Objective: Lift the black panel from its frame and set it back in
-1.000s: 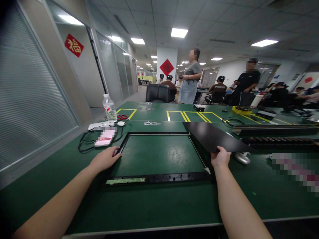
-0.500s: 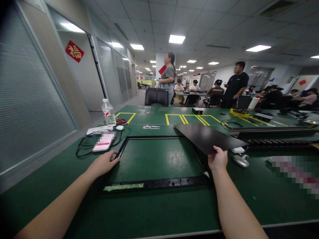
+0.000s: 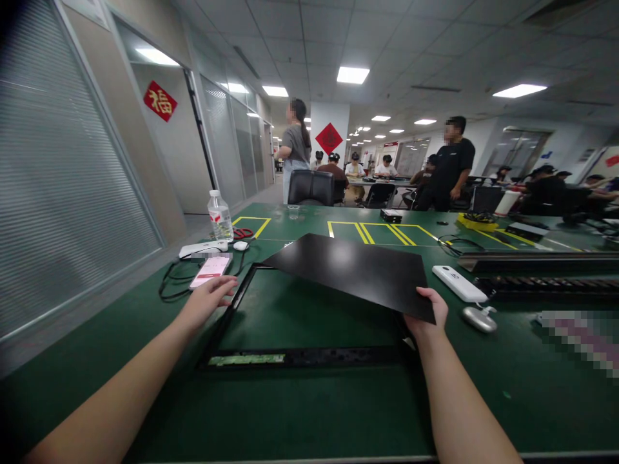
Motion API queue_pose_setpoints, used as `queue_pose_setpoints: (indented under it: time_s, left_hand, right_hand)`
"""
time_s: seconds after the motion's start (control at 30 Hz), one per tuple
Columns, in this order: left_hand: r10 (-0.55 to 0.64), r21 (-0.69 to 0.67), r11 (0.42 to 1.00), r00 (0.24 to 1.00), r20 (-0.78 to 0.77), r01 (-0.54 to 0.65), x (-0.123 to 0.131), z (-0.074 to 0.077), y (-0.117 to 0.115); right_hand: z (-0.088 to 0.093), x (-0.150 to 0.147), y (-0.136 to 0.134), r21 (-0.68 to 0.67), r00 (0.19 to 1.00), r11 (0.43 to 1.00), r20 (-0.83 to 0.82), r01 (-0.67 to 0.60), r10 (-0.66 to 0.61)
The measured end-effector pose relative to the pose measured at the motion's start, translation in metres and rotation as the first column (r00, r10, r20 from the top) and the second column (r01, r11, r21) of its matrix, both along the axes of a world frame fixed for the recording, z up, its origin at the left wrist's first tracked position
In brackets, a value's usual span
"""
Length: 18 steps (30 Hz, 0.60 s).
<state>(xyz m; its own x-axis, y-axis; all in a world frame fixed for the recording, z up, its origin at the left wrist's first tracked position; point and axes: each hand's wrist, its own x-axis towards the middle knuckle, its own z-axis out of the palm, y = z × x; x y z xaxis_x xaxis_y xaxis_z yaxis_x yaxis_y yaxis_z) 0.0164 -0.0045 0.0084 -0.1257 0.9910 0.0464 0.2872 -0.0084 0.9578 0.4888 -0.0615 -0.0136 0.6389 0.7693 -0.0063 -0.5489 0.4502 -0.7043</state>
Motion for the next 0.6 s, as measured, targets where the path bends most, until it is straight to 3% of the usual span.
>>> queue_pose_setpoints:
  time_s: [0.1, 0.17, 0.27, 0.4, 0.47, 0.6]
  left_hand:
    - [-0.003, -0.095, 0.995, 0.936, 0.351, 0.038, 0.007, 0.008, -0.005]
    - [0.009, -0.158, 0.985, 0.885, 0.466, 0.073, 0.007, 0.013, -0.007]
    - [-0.048, -0.213, 0.964, 0.892, 0.449, 0.159, 0.004, 0.019, -0.009]
    - [-0.157, -0.193, 0.958, 0.950, 0.269, 0.213, -0.001, 0.021, -0.008]
    - [-0.132, -0.161, 0.971, 0.955, 0.264, 0.179, -0.003, 0.021, -0.007]
    - [0.030, -0.171, 0.984, 0.884, 0.467, 0.057, -0.005, 0.024, -0.006]
  right_hand:
    - [0.003, -0.003, -0.002, -0.145, 0.996, 0.985, -0.031, -0.090, 0.086]
    - [0.008, -0.007, -0.006, -0.189, 0.990, 0.972, -0.042, -0.138, 0.132]
    - [0.015, -0.015, -0.011, -0.240, 0.973, 0.942, -0.054, -0.233, 0.227]
    - [0.017, -0.024, -0.015, -0.207, 0.922, 0.902, 0.004, -0.378, 0.387]
    - [0.017, -0.027, -0.015, -0.213, 0.889, 0.873, 0.035, -0.439, 0.456]
    - [0.018, -0.031, -0.017, -0.251, 0.817, 0.812, 0.114, -0.526, 0.565]
